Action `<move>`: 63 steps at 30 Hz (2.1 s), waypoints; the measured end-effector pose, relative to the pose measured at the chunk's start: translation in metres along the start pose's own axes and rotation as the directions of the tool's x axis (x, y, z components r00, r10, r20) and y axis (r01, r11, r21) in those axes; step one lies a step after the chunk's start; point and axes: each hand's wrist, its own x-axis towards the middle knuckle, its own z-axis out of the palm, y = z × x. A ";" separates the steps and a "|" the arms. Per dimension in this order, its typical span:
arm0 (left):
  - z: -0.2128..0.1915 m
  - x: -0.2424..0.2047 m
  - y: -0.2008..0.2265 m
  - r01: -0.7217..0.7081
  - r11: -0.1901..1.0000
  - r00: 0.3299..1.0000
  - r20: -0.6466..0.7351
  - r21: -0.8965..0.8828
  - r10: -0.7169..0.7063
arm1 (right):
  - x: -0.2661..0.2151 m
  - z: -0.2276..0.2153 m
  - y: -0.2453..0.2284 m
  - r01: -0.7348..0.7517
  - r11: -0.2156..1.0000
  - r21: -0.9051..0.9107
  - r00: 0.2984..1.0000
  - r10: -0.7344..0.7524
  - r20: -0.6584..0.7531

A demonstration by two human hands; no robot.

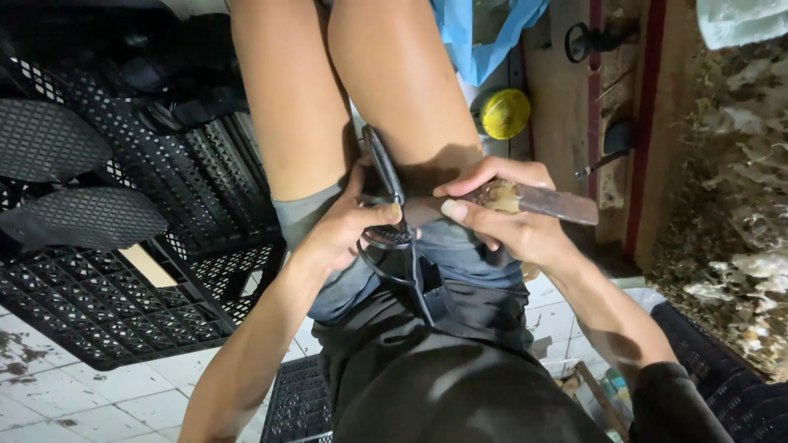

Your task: Assembling sandals by attaching soles, trimming excess material with a knife, and hammering components together at a manual workstation.

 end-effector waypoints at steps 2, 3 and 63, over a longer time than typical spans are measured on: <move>0.005 0.000 0.003 0.028 0.999 0.999 -0.021 -0.042 -0.029 | 0.009 -0.003 -0.004 0.029 0.997 -0.075 0.999 -0.025 0.045; 0.008 0.000 0.004 0.030 0.999 0.999 -0.022 -0.041 -0.031 | 0.014 -0.004 -0.008 0.102 0.976 -0.191 0.989 -0.080 0.121; 0.032 -0.106 0.037 -0.783 0.157 0.444 0.363 0.603 0.819 | -0.034 0.046 -0.032 0.488 0.808 -0.330 0.872 -0.444 0.205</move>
